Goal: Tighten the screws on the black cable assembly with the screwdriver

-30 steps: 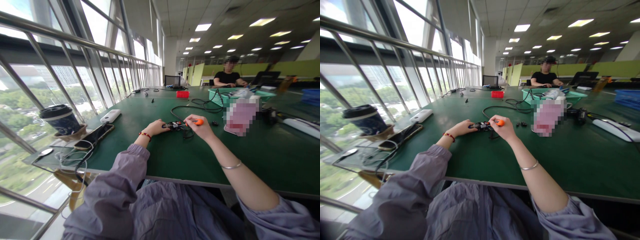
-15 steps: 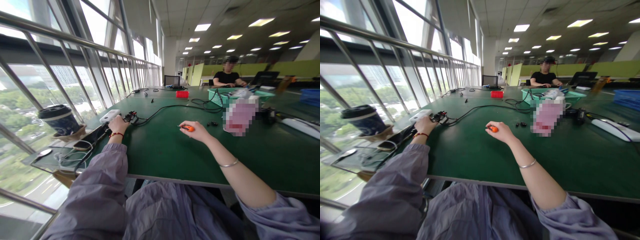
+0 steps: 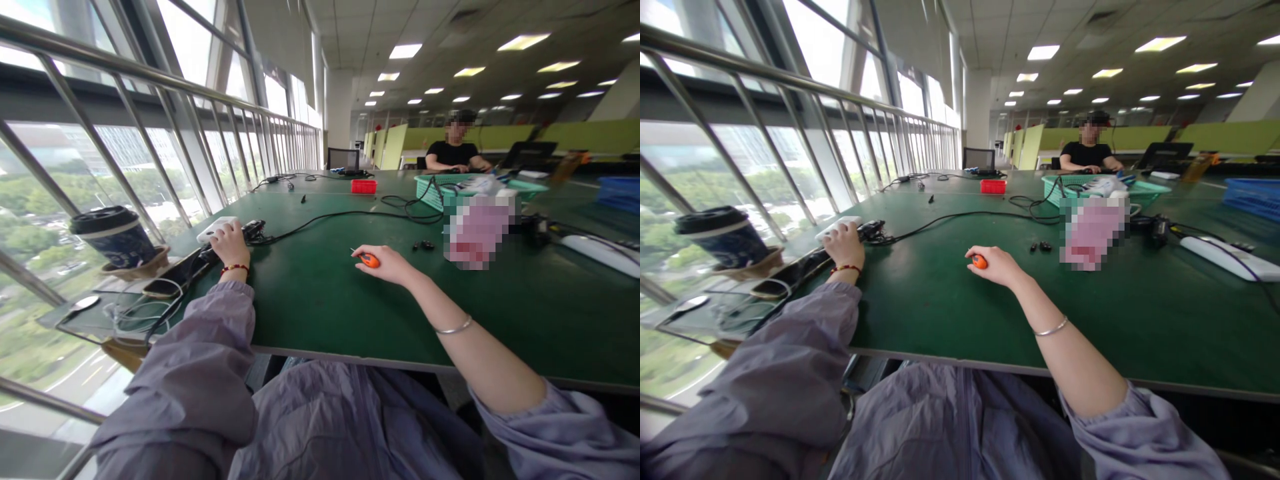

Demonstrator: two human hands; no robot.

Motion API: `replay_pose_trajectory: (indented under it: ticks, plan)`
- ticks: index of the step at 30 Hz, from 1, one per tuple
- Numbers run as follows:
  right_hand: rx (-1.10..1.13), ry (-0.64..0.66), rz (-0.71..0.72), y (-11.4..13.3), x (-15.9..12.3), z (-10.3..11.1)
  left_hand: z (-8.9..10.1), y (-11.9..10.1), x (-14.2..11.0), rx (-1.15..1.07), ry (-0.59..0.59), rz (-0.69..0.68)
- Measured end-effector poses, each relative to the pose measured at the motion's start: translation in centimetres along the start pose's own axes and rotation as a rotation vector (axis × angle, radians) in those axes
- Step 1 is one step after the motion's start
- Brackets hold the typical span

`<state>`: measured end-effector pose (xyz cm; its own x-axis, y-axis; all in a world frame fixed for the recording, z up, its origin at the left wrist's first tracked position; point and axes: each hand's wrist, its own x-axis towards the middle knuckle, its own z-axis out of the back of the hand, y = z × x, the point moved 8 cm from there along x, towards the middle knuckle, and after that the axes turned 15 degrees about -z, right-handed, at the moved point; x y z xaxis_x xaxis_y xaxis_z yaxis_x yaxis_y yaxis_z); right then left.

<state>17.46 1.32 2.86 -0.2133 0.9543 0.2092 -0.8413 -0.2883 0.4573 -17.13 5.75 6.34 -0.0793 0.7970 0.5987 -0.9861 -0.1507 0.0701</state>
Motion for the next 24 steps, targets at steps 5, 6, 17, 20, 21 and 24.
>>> replay_pose_trajectory:
  ticks: [5, 6, 17, 20, 21, 24]
  plan:
    - [-0.030, 0.020, -0.023, -0.1, 0.0, -0.2, 0.0, 0.3, -0.1, -0.014, -0.028, 0.014]
    - [-0.028, 0.019, -0.026, -0.1, 0.0, -0.2, 0.0, 0.5, -0.1, -0.019, -0.038, 0.027]
    - [-0.029, -0.154, -0.197, -1.4, 0.3, 0.8, 2.4, -1.2, -0.1, -0.144, -0.134, -0.130]
    - [0.019, -0.284, -0.261, -2.4, 0.5, 1.8, 3.2, -5.6, -0.3, -0.178, -0.142, -0.388]
    - [0.042, -0.333, -0.282, -2.8, 0.5, 2.2, 3.2, -7.8, -0.6, -0.194, -0.125, -0.508]
    - [0.118, -0.458, -0.342, -4.0, 0.3, 3.3, 2.9, -15.2, -2.9, -0.228, -0.017, -0.915]
